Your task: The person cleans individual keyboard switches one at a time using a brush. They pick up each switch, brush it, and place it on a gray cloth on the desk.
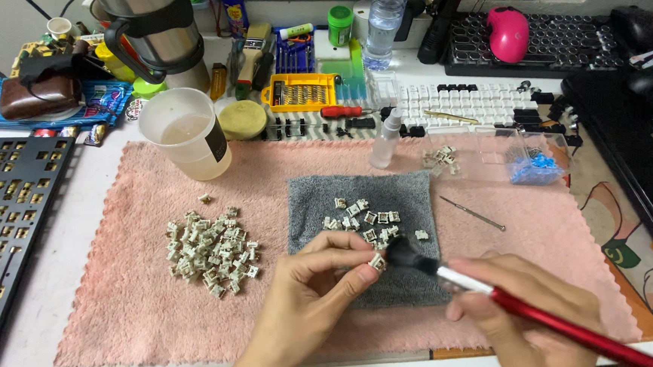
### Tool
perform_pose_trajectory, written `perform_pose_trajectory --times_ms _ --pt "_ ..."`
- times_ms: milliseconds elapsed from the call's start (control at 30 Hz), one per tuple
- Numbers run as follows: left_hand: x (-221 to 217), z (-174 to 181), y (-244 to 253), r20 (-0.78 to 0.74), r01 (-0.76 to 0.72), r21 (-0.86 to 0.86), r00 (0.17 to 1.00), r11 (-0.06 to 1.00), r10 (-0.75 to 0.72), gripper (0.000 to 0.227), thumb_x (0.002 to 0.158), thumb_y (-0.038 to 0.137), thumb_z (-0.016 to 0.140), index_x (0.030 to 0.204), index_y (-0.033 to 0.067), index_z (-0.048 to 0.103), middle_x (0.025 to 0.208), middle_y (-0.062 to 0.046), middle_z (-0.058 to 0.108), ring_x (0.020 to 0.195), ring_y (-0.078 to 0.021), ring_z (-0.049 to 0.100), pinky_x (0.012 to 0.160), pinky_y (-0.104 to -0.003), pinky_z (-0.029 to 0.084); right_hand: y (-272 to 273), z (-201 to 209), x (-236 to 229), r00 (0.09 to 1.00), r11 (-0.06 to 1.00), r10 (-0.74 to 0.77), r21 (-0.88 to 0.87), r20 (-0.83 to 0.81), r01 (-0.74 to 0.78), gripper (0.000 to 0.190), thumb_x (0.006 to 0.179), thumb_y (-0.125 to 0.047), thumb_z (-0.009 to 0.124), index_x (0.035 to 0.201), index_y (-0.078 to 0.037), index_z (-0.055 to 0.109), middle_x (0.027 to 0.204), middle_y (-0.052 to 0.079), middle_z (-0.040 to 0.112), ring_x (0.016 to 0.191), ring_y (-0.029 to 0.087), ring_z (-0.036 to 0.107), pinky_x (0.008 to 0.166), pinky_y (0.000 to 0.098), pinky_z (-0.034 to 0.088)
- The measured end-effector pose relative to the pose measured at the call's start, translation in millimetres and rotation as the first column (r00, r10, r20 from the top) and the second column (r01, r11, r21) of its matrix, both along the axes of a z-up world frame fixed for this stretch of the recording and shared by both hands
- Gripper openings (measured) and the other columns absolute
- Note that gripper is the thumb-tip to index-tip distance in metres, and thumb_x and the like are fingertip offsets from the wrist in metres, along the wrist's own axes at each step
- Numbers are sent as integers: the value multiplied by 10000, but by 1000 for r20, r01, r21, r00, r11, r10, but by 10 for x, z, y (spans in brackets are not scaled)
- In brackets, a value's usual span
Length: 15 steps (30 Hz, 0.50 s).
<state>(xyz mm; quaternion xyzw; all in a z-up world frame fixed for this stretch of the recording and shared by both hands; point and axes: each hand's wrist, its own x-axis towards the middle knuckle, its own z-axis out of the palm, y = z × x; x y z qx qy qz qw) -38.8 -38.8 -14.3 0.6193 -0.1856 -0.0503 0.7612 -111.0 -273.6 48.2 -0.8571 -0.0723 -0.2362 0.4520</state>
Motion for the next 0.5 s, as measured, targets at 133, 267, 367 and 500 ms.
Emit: perform_pose_trajectory --times_ms 133,267,367,500 --pt "-61 55 -9 -54 -66 50 996 997 69 185 991 68 881 1162 106 942 1372 -92 748 1122 -132 718 903 -258 617 26 -32 -1 991 991 109 -80 76 -103 297 1006 -255 722 1210 -81 851 839 80 821 719 158 787 753 249 604" --pt "-78 84 -1 10 -125 176 992 976 125 149 961 133 907 1099 129 964 1425 -49 753 1052 -125 659 1038 -294 595 -94 -146 75 982 976 184 -126 49 -176 296 1007 -248 745 1221 -81 862 964 79 857 817 162 834 804 251 631" --pt "-58 47 4 -22 -117 197 992 974 123 125 955 145 910 1059 114 973 1422 -50 762 1048 -121 668 1019 -295 607 -77 -191 99 977 970 208 -138 46 -200 285 1015 -228 756 1244 -94 861 966 65 859 823 158 828 813 254 629" --pt "-49 44 12 7 -121 244 992 962 124 116 942 156 922 1045 157 973 1412 -23 767 1088 -128 671 1044 -320 613 -87 -190 116 976 966 217 -152 20 -211 273 1023 -240 746 1224 -102 869 965 53 882 809 140 849 797 245 640"
